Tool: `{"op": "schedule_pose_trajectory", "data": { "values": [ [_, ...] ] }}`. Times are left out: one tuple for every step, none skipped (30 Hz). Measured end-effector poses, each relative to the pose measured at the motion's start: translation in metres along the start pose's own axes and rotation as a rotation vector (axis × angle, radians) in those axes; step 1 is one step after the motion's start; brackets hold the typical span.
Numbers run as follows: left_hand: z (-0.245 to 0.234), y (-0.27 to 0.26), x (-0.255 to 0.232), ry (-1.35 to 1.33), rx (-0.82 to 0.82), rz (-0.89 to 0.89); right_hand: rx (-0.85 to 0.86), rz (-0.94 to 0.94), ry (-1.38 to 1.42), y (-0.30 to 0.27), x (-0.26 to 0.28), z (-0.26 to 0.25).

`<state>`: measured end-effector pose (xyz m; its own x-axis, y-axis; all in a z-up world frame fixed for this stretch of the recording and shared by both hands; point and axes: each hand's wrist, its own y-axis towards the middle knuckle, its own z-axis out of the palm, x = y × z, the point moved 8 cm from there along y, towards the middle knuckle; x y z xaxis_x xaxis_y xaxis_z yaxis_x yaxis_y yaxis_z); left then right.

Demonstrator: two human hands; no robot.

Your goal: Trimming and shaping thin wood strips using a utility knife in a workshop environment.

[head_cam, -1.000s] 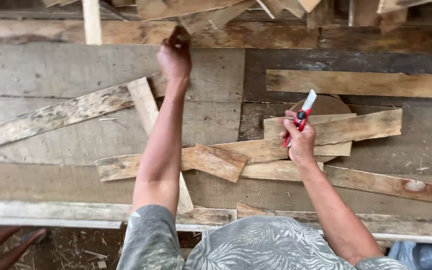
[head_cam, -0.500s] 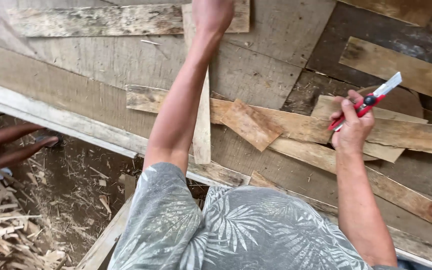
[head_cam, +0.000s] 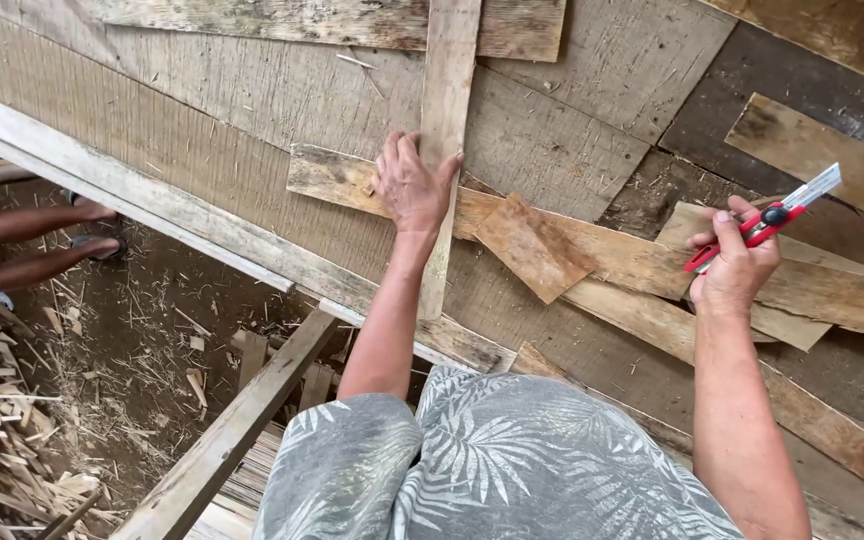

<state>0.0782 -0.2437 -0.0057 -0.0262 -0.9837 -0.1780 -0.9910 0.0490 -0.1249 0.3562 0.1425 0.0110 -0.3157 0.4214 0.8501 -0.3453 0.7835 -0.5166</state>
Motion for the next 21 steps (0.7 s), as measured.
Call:
{"op": "schedule_pose_trajectory", "data": {
  "values": [
    [0.002,0.004,0.001,0.001,0.006,-0.003,-0.001,0.003,-0.005,-0.002,0.003,0.003],
    [-0.002,0.007,0.001,-0.15,-0.072,-0.004,-0.01,0.005,-0.002,-0.002,0.006,0.005],
    [-0.004,0.007,0.003,-0.297,-0.145,-0.005,-0.022,0.012,-0.001,-0.005,0.007,0.003],
    [-0.019,0.004,0.004,-0.293,-0.134,-0.009,-0.025,0.021,-0.009,-0.006,0.003,0.001],
    [-0.025,0.007,0.006,-0.499,-0.055,-0.076,-0.017,0.004,-0.003,-0.004,0.003,0.001],
    [-0.031,0.01,0.006,-0.704,0.027,-0.144,-0.008,-0.013,0.002,-0.002,0.003,0.001],
    [-0.033,0.015,0.017,-0.703,0.032,-0.143,-0.012,-0.011,0.001,-0.002,0.003,0.001],
    [-0.04,0.021,0.028,-0.83,-0.033,-0.121,-0.011,-0.012,0.004,-0.001,0.002,0.0],
    [-0.047,0.027,0.04,-0.957,-0.102,-0.099,-0.007,-0.015,0.009,0.0,0.002,0.002],
    [-0.043,0.035,0.056,-0.956,-0.1,-0.098,-0.008,-0.015,0.009,0.001,0.0,0.001],
    [-0.045,0.04,0.077,-0.746,-0.184,-0.148,-0.013,-0.017,0.007,0.002,-0.001,0.0],
    [-0.047,0.045,0.096,-0.535,-0.263,-0.195,-0.017,-0.018,0.004,0.003,-0.002,-0.001],
    [-0.054,0.047,0.092,-0.547,-0.259,-0.19,-0.026,-0.029,0.002,0.002,-0.001,-0.001],
    [-0.067,0.049,0.082,-0.439,-0.316,-0.109,-0.026,-0.015,0.028,0.002,-0.003,0.0],
    [-0.079,0.049,0.072,-0.33,-0.369,-0.028,-0.028,0.002,0.053,0.002,-0.005,0.0],
    [-0.087,0.048,0.045,-0.341,-0.363,-0.024,-0.039,-0.006,0.05,0.003,-0.001,-0.001],
    [-0.094,0.045,0.013,-0.419,-0.297,0.1,-0.025,-0.005,0.04,0.002,-0.001,0.0],
    [-0.102,0.04,-0.018,-0.496,-0.231,0.224,-0.011,-0.005,0.03,0.001,0.0,0.002],
    [-0.091,0.037,-0.03,-0.492,-0.226,0.221,-0.011,0.002,0.027,0.0,0.0,0.003],
    [-0.075,0.031,-0.055,-0.362,-0.156,0.359,-0.014,0.006,0.022,-0.002,0.001,0.004],
    [-0.057,0.025,-0.081,-0.234,-0.085,0.501,-0.024,0.005,0.019,-0.002,0.004,0.003]
  ]
}}
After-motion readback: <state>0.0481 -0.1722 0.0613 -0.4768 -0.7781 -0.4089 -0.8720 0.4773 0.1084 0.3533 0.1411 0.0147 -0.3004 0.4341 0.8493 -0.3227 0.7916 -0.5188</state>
